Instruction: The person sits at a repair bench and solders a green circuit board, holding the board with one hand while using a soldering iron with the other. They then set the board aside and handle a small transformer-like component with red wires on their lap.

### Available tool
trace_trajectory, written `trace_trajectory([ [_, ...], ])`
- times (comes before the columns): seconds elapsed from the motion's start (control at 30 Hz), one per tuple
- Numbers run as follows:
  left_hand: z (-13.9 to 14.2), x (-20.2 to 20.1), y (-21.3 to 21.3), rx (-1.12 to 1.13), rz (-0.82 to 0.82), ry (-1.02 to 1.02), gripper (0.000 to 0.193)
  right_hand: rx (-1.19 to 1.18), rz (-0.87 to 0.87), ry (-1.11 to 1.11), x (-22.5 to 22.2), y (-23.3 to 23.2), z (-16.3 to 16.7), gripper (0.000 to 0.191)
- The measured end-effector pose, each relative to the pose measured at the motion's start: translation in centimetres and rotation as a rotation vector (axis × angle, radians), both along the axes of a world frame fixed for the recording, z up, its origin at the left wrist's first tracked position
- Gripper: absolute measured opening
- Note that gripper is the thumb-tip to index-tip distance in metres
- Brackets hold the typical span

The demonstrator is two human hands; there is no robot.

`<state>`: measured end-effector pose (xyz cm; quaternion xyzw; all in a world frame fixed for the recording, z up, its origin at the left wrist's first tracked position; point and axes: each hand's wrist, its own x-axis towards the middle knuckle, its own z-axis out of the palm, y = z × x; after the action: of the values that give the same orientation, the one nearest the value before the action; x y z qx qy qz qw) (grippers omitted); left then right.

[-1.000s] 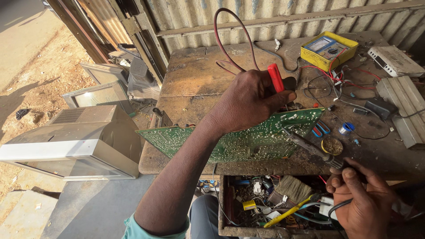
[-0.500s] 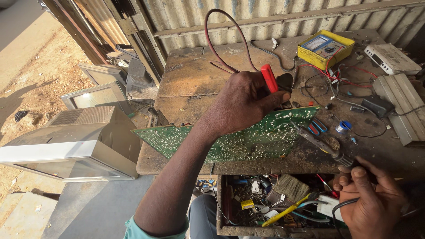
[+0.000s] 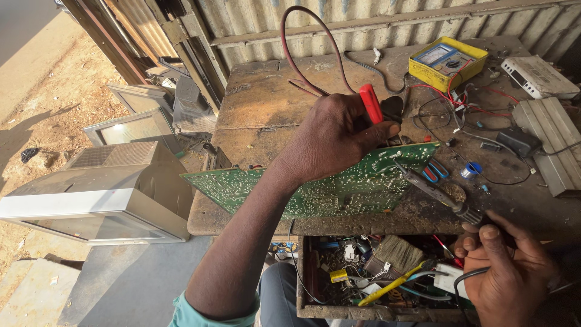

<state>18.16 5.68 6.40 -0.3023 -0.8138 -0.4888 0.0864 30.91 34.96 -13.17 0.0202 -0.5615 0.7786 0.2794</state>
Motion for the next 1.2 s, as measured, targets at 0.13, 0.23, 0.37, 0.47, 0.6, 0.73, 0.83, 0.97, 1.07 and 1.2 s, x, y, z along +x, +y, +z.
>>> trace_trajectory([
  [0.13, 0.1, -0.2, -0.1, 0.016, -0.009, 0.018, 0.028, -0.014, 0.021, 0.001, -0.3, -0.2, 0.0, 0.012],
  [0.23, 0.3, -0.4, -0.2, 0.013, -0.007, 0.028, 0.028, -0.009, 0.012, 0.003, -0.4, -0.5, 0.3, 0.012],
  [0.37, 0.3, -0.7, -0.4, -0.021, 0.009, 0.030, 0.030, 0.080, -0.041, -0.008, -0.2, -1.3, 0.9, 0.015],
  [0.47, 0.3, -1.1, -0.7, -0.027, 0.006, 0.030, 0.030, 0.233, -0.112, 0.037, 0.1, -2.4, 1.5, 0.014],
  [0.6, -0.1, -1.3, -1.0, 0.013, -0.029, 0.024, 0.029, 0.501, -0.320, -0.144, 1.2, -3.6, 2.4, 0.018],
  [0.73, -0.2, -1.2, -1.5, -0.020, -0.022, 0.051, 0.028, 0.485, -0.265, -0.142, 1.7, -4.2, 3.2, 0.024],
  [0.83, -0.2, -1.1, -1.8, -0.020, -0.035, 0.044, 0.028, 0.487, -0.275, -0.184, 1.8, -4.6, 3.4, 0.026],
  [0.97, -0.4, -0.8, -2.0, -0.022, -0.026, 0.050, 0.029, 0.488, -0.294, -0.133, 1.7, -5.4, 2.7, 0.023],
  [1.07, -0.6, -0.7, -2.2, 0.004, -0.048, 0.092, 0.028, 0.438, -0.266, -0.096, 1.5, -5.4, 1.8, 0.019],
  [1.2, -1.0, -0.4, -2.5, 0.013, -0.087, 0.111, 0.025, 0.225, -0.072, -0.054, 1.1, -4.7, 0.5, 0.023],
])
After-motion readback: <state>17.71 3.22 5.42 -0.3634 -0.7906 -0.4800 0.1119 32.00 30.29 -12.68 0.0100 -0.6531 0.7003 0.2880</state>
